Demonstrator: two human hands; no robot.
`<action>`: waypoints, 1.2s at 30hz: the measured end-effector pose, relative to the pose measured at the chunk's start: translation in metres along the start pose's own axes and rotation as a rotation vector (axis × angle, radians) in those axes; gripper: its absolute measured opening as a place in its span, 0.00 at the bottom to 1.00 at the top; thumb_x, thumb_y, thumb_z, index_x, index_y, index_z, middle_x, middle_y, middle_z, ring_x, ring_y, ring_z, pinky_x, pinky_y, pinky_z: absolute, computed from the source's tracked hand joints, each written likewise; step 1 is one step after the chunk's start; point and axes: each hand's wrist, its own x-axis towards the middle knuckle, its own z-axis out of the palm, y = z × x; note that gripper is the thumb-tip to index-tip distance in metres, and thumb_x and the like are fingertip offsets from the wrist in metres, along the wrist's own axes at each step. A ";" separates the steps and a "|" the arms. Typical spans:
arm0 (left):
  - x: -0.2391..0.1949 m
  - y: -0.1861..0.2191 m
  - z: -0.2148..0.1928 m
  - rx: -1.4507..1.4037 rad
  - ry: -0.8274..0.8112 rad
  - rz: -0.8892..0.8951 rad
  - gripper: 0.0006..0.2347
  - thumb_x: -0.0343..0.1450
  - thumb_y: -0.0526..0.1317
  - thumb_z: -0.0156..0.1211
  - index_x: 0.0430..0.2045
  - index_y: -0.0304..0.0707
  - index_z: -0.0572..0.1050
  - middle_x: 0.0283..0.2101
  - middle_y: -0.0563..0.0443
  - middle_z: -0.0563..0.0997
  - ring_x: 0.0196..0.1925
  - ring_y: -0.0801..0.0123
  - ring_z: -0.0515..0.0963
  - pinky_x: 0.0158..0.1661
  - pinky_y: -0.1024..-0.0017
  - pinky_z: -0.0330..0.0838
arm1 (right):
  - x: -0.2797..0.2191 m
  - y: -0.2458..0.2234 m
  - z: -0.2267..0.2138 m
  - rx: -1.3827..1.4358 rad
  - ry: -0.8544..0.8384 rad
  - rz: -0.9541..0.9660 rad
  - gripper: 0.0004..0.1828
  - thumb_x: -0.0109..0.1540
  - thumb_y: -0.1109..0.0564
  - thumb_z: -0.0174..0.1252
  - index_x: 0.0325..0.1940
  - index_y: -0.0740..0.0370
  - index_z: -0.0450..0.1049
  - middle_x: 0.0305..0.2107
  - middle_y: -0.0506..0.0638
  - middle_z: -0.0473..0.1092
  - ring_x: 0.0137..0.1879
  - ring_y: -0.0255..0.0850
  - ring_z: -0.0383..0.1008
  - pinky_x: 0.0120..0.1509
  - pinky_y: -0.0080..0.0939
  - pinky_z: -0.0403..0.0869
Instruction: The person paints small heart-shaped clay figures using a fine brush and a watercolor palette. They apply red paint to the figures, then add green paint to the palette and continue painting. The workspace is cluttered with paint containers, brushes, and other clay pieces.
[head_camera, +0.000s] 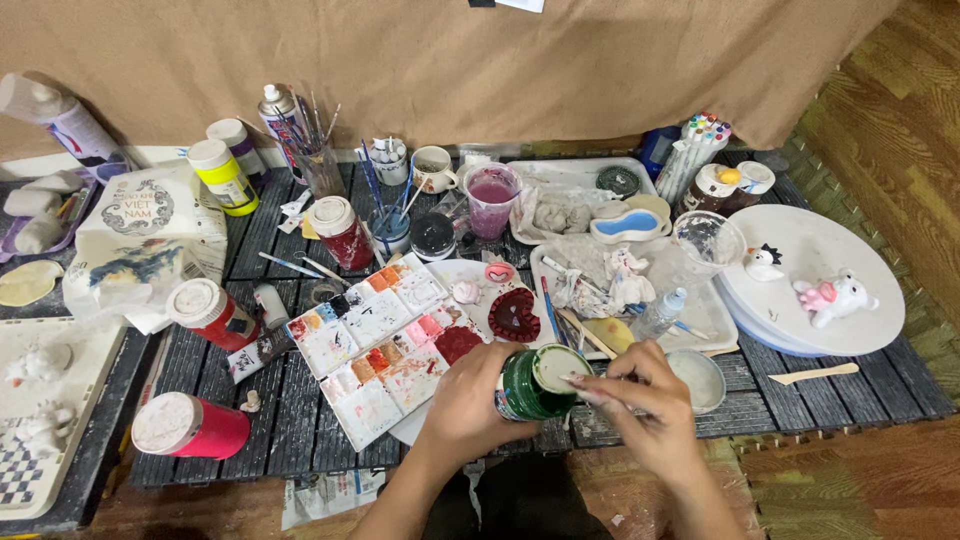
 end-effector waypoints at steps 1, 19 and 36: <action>0.000 0.000 0.000 0.001 0.000 -0.002 0.31 0.50 0.40 0.80 0.48 0.39 0.73 0.44 0.43 0.82 0.48 0.49 0.81 0.48 0.58 0.75 | -0.001 0.003 -0.003 0.002 -0.028 0.028 0.12 0.53 0.62 0.69 0.41 0.55 0.86 0.26 0.43 0.69 0.36 0.35 0.63 0.41 0.38 0.61; -0.003 -0.015 -0.006 0.055 0.061 -0.082 0.31 0.51 0.42 0.79 0.48 0.37 0.73 0.44 0.41 0.81 0.47 0.46 0.80 0.47 0.57 0.73 | -0.095 0.094 -0.025 0.198 0.432 1.130 0.09 0.65 0.56 0.64 0.41 0.66 0.82 0.17 0.50 0.64 0.21 0.34 0.58 0.24 0.35 0.57; -0.011 -0.027 -0.018 0.071 0.135 -0.153 0.32 0.51 0.43 0.79 0.48 0.36 0.72 0.48 0.41 0.81 0.51 0.48 0.81 0.50 0.58 0.75 | -0.107 0.078 0.012 -0.524 0.251 0.685 0.19 0.71 0.49 0.54 0.49 0.68 0.80 0.30 0.61 0.74 0.33 0.48 0.73 0.40 0.45 0.71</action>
